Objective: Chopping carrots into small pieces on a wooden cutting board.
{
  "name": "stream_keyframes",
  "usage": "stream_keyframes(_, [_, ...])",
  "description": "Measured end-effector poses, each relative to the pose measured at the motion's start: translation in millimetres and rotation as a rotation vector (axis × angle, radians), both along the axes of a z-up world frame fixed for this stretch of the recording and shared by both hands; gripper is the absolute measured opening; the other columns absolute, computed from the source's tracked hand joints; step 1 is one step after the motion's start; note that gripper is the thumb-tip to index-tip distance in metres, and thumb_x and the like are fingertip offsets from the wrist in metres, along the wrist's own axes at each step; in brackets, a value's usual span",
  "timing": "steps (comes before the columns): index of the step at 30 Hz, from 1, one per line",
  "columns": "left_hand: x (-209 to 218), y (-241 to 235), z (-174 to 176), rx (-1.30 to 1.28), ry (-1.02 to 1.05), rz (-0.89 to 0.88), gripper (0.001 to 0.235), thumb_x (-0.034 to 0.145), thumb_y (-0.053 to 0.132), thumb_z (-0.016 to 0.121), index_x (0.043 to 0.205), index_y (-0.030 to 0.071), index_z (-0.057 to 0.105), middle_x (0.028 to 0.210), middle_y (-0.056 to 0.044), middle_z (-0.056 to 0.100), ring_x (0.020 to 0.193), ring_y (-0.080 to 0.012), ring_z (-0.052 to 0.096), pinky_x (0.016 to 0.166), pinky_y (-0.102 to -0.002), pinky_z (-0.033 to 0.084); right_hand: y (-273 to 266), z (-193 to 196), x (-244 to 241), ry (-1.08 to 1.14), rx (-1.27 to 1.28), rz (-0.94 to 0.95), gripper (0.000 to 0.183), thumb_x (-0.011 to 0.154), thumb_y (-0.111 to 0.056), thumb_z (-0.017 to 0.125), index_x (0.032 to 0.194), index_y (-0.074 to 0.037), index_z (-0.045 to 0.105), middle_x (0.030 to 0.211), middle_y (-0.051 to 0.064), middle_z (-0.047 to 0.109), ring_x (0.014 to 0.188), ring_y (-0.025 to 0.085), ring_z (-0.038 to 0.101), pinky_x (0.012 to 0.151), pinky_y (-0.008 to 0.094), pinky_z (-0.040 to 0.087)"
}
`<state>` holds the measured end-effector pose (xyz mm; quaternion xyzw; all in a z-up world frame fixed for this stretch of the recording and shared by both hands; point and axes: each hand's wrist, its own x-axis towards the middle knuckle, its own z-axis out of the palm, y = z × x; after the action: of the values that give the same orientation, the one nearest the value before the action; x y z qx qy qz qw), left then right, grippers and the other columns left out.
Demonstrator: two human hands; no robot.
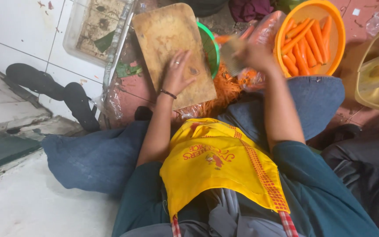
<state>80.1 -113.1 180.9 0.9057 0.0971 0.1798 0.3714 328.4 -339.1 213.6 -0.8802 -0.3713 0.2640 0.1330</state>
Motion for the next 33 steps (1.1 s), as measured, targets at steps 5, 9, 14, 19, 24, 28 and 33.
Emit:
stream_keyframes(5, [-20.1, 1.2, -78.7, 0.082, 0.340, 0.025, 0.079, 0.071, 0.029, 0.090, 0.142, 0.015, 0.056, 0.141, -0.017, 0.056, 0.133, -0.0368, 0.047, 0.112, -0.055, 0.032, 68.6, -79.2, -66.5, 0.185, 0.155, 0.076, 0.039, 0.100, -0.035, 0.068, 0.122, -0.003, 0.062, 0.097, 0.025, 0.072, 0.090, 0.042, 0.070, 0.080, 0.053, 0.053])
stream_keyframes(9, [-35.9, 13.3, -106.2, 0.064, 0.378, 0.137, 0.055, 0.086, 0.026, 0.083, 0.135, 0.018, 0.060, 0.136, -0.011, 0.061, 0.132, -0.0341, 0.053, 0.115, -0.047, 0.044, 65.5, -92.6, -64.3, -0.033, 0.282, -0.085, 0.029, 0.103, -0.023, 0.064, 0.115, 0.002, 0.056, 0.087, 0.029, 0.070, 0.083, 0.049, 0.069, 0.074, 0.058, 0.054])
stream_keyframes(14, [-16.7, -11.5, -55.1, 0.098, 0.208, 0.192, 0.052, 0.081, 0.021, 0.080, 0.129, 0.015, 0.064, 0.123, -0.010, 0.061, 0.118, -0.0344, 0.054, 0.098, -0.049, 0.045, 73.2, -106.0, -89.5, -0.083, 0.259, -0.046, 0.025, 0.097, -0.014, 0.062, 0.110, 0.003, 0.048, 0.089, 0.033, 0.068, 0.082, 0.053, 0.067, 0.071, 0.059, 0.053])
stream_keyframes(19, [-17.2, -16.5, -56.5, 0.104, 0.201, 0.209, 0.042, 0.088, 0.018, 0.075, 0.128, 0.021, 0.066, 0.121, -0.005, 0.061, 0.117, -0.0300, 0.056, 0.098, -0.046, 0.047, 88.9, -60.2, -115.5, -0.049, 0.296, 0.033, 0.022, 0.096, -0.007, 0.059, 0.111, 0.003, 0.045, 0.101, 0.035, 0.066, 0.086, 0.055, 0.065, 0.071, 0.060, 0.051])
stream_keyframes(24, [-14.6, -14.9, -68.1, 0.140, 0.182, 0.225, 0.039, 0.086, 0.016, 0.072, 0.124, 0.019, 0.066, 0.119, -0.005, 0.061, 0.116, -0.0309, 0.056, 0.098, -0.047, 0.047, 99.1, -34.1, -119.9, 0.026, 0.168, 0.094, 0.023, 0.093, 0.000, 0.054, 0.113, 0.003, 0.045, 0.103, 0.035, 0.066, 0.087, 0.053, 0.066, 0.071, 0.060, 0.051])
stream_keyframes(28, [-17.5, -14.0, -67.4, 0.067, 0.214, 0.214, 0.036, 0.088, 0.016, 0.073, 0.123, 0.019, 0.066, 0.120, -0.005, 0.061, 0.118, -0.0314, 0.056, 0.099, -0.047, 0.047, 102.1, -47.3, -118.0, 0.064, 0.120, 0.113, 0.022, 0.094, 0.000, 0.055, 0.113, 0.003, 0.044, 0.103, 0.034, 0.066, 0.089, 0.053, 0.066, 0.073, 0.059, 0.051])
stream_keyframes(33, [-13.8, -10.3, -83.6, 0.110, 0.214, 0.221, 0.038, 0.085, 0.013, 0.073, 0.121, 0.019, 0.064, 0.122, -0.007, 0.061, 0.123, -0.0340, 0.055, 0.104, -0.047, 0.046, 110.8, -72.4, -123.1, -0.008, 0.185, 0.198, 0.036, 0.079, 0.006, 0.057, 0.112, 0.003, 0.044, 0.109, 0.035, 0.064, 0.092, 0.053, 0.066, 0.075, 0.057, 0.053])
